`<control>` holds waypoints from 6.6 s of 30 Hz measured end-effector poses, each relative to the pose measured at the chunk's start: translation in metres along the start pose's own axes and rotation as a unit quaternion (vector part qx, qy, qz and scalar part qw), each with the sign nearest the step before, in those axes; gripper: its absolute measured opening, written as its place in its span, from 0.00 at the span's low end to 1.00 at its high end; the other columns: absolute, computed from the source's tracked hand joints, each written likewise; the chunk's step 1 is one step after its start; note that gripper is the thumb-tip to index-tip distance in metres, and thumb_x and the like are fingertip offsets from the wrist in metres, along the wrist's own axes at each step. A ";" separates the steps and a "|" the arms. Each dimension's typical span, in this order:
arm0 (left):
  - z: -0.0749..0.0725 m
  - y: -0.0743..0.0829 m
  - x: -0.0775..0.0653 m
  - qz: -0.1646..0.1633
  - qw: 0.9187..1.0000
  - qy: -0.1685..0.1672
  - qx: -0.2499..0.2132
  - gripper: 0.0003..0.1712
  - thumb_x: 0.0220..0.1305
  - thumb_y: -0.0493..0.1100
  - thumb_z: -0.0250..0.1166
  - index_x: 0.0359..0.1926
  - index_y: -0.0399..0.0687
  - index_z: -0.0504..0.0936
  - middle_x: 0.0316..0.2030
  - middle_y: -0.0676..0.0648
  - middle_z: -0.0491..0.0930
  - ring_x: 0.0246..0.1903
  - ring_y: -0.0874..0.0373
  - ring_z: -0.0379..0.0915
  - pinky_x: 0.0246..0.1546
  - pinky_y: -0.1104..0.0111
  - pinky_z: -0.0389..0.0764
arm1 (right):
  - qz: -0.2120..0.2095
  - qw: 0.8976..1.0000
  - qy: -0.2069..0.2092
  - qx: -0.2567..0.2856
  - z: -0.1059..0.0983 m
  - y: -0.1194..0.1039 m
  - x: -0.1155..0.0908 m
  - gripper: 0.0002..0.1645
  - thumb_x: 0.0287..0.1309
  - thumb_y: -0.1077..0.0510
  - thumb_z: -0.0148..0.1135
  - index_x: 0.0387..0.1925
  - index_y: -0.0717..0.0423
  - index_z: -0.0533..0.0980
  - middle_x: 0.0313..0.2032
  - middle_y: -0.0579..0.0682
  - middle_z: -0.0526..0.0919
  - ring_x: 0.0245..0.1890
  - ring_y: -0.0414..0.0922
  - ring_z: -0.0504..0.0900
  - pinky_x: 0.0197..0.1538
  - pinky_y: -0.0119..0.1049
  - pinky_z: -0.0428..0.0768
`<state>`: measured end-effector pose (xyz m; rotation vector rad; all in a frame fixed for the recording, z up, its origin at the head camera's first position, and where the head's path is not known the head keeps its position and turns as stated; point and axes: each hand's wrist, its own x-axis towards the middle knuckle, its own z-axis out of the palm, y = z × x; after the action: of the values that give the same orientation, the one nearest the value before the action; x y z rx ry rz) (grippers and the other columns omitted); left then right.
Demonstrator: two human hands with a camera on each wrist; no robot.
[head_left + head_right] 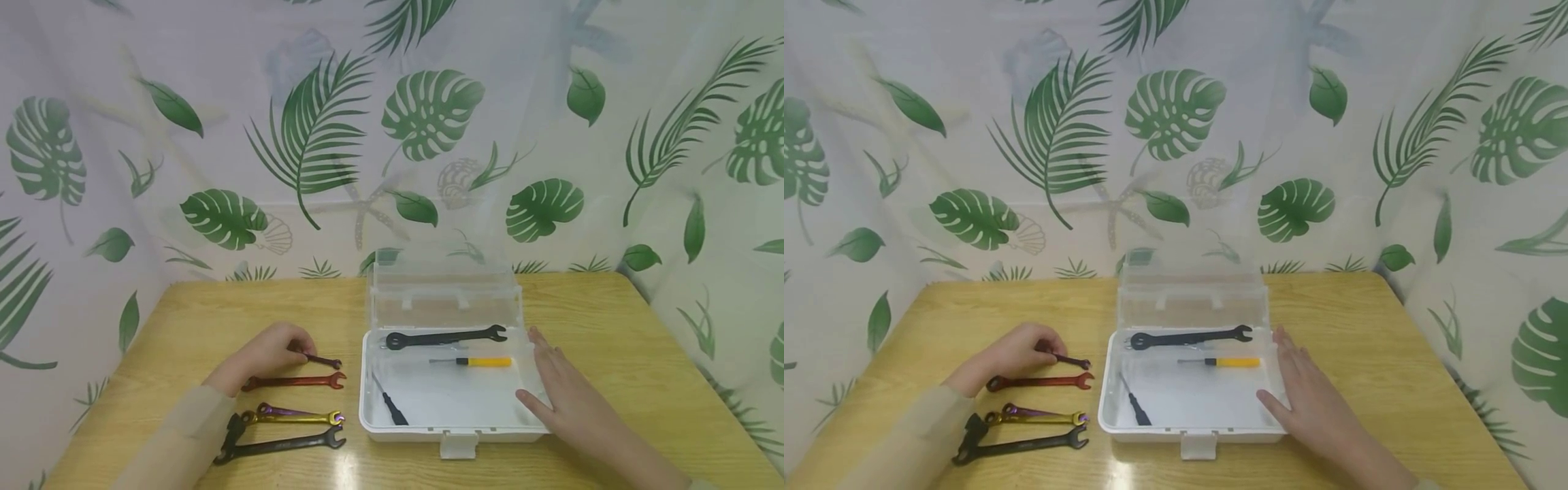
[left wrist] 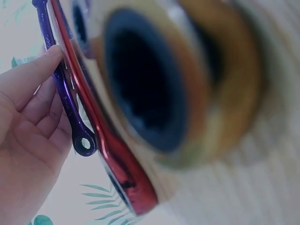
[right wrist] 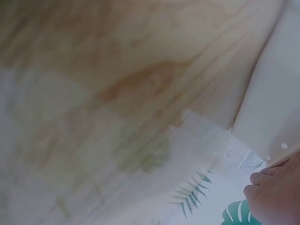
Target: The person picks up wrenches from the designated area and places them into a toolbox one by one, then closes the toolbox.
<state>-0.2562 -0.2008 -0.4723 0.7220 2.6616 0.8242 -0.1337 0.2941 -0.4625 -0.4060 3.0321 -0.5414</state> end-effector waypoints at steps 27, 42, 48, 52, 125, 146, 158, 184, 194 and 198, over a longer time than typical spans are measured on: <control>-0.014 0.010 -0.001 -0.029 0.991 0.132 0.008 0.06 0.70 0.31 0.68 0.41 0.42 0.91 0.39 0.45 0.90 0.40 0.53 0.84 0.47 0.56 0.87 | -0.010 1.000 0.013 -0.001 0.000 0.001 0.000 0.57 0.74 0.40 0.62 0.83 0.68 0.45 0.84 0.65 0.48 0.78 0.74 0.58 0.76 0.73 0.62; -0.022 0.039 -0.004 -0.028 0.984 0.177 -0.023 0.07 0.69 0.30 0.70 0.44 0.39 0.91 0.42 0.40 0.91 0.41 0.48 0.86 0.43 0.57 0.90 | -0.024 0.999 0.029 0.009 0.002 0.002 -0.003 0.57 0.75 0.42 0.61 0.84 0.65 0.42 0.85 0.63 0.46 0.80 0.71 0.57 0.80 0.68 0.58; -0.025 0.054 -0.003 -0.027 0.982 0.183 -0.025 0.08 0.69 0.30 0.69 0.45 0.39 0.91 0.43 0.39 0.91 0.42 0.48 0.86 0.43 0.57 0.90 | -0.021 0.999 0.025 0.011 0.002 0.002 -0.002 0.57 0.75 0.41 0.61 0.85 0.64 0.41 0.85 0.63 0.46 0.80 0.71 0.57 0.78 0.70 0.59; -0.025 0.064 0.000 -0.029 0.983 0.179 -0.027 0.08 0.70 0.30 0.68 0.45 0.40 0.91 0.44 0.40 0.91 0.41 0.49 0.86 0.43 0.58 0.90 | -0.021 0.999 0.026 0.013 0.001 0.001 -0.003 0.57 0.76 0.42 0.61 0.85 0.64 0.41 0.85 0.63 0.45 0.80 0.70 0.56 0.83 0.63 0.53; 0.044 0.167 0.088 0.120 0.990 0.070 -0.037 0.13 0.68 0.26 0.67 0.47 0.40 0.92 0.45 0.43 0.93 0.46 0.52 0.89 0.49 0.67 0.89 | -0.016 0.999 0.029 0.025 0.002 0.000 -0.002 0.56 0.76 0.43 0.60 0.85 0.61 0.40 0.86 0.61 0.44 0.81 0.69 0.56 0.83 0.63 0.51; 0.049 0.162 0.087 0.123 0.989 0.078 -0.010 0.13 0.70 0.27 0.66 0.49 0.42 0.91 0.46 0.45 0.92 0.47 0.54 0.88 0.53 0.64 0.89 | -0.018 0.999 0.036 0.027 0.009 0.001 -0.005 0.55 0.76 0.43 0.60 0.85 0.62 0.41 0.85 0.63 0.47 0.81 0.68 0.56 0.87 0.47 0.41; 0.041 0.158 0.080 0.114 0.992 0.059 -0.018 0.11 0.70 0.30 0.68 0.50 0.40 0.90 0.47 0.43 0.91 0.48 0.51 0.88 0.53 0.62 0.89 | -0.009 0.999 0.025 0.025 0.007 0.000 -0.003 0.56 0.76 0.42 0.60 0.85 0.61 0.40 0.85 0.63 0.46 0.81 0.69 0.55 0.81 0.66 0.55; 0.022 0.147 0.045 0.114 0.986 0.108 -0.059 0.13 0.72 0.33 0.68 0.55 0.40 0.88 0.48 0.44 0.90 0.43 0.54 0.87 0.47 0.72 0.87 | 0.003 1.000 0.015 0.024 0.005 -0.002 -0.001 0.57 0.75 0.42 0.60 0.85 0.60 0.39 0.85 0.62 0.45 0.81 0.69 0.55 0.78 0.71 0.59; 0.011 0.138 0.024 0.098 0.986 0.121 -0.065 0.10 0.73 0.34 0.67 0.52 0.40 0.89 0.47 0.45 0.91 0.44 0.55 0.87 0.50 0.66 0.89 | -0.001 1.000 0.018 0.025 0.006 -0.001 -0.002 0.56 0.76 0.42 0.60 0.85 0.61 0.40 0.85 0.62 0.46 0.81 0.68 0.55 0.82 0.65 0.53; 0.009 0.133 0.018 0.084 0.986 0.125 -0.072 0.10 0.74 0.35 0.66 0.52 0.42 0.89 0.47 0.46 0.91 0.44 0.55 0.87 0.50 0.65 0.88 | 0.000 0.999 0.018 0.027 0.007 -0.001 -0.002 0.56 0.76 0.42 0.60 0.85 0.60 0.39 0.85 0.62 0.45 0.81 0.69 0.55 0.82 0.66 0.54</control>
<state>-0.2174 -0.0924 -0.4032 0.8670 2.7451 1.2120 -0.1306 0.2913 -0.4684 -0.3986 3.0431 -0.6348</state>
